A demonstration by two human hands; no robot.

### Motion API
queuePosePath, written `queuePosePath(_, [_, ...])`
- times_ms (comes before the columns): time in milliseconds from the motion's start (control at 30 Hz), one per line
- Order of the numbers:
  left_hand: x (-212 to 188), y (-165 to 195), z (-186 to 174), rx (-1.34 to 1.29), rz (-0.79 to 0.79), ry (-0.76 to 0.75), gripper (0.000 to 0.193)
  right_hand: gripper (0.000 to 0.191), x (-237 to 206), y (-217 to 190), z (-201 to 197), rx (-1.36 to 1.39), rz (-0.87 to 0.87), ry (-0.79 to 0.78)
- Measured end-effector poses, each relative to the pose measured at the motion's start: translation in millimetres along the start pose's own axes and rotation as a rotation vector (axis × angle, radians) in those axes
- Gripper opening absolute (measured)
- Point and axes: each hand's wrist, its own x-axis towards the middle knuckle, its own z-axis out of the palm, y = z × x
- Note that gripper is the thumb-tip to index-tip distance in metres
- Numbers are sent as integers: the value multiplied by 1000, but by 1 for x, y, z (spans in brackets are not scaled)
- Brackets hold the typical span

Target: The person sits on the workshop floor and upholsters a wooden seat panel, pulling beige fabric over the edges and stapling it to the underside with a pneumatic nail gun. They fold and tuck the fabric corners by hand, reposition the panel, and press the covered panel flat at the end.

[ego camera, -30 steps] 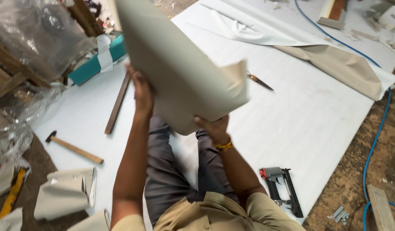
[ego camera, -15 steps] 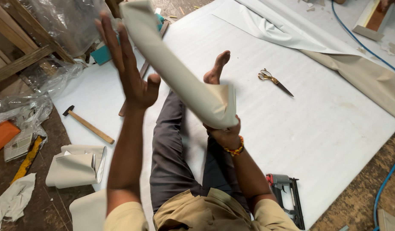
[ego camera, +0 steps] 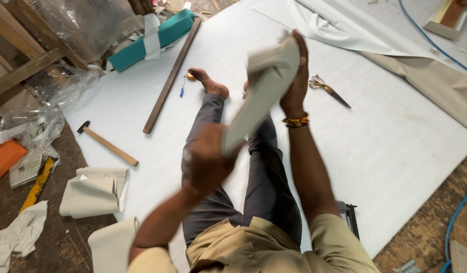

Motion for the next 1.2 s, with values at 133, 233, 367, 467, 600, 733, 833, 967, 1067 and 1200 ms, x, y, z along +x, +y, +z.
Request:
queuePosePath(133, [-38,49,62,-261,-140,60,48,60,-17,32,15,518,199,-100])
queuePosePath(233, [-56,59,91,-310,-288,128,44,70,-34,32,23,547,279,-134])
queuePosePath(367, [-73,55,105,-322,-224,228,43,86,-58,-25,16,139,398,-257])
queuePosePath(467, [-67,36,116,-503,-216,193,38,98,-79,-97,-14,-33,330,-383])
queuePosePath(600, [-47,17,134,-553,-187,73,47,103,-116,-144,-13,-594,478,-268])
queuePosePath(733, [-37,28,136,-525,-91,41,54,97,-131,-157,-18,-455,345,-116])
queuePosePath(833, [-29,39,124,-369,-9,92,52,97,-146,-180,-30,-455,322,-77])
queuePosePath(967, [-18,53,120,-347,53,181,49,100,-175,-208,-35,-316,526,58])
queuePosePath(1067, [-14,67,133,-363,175,167,39,102,-196,-227,-37,-153,688,198])
queuePosePath(1200, [-19,86,159,-598,191,78,19,105,-218,-242,-49,-117,774,285])
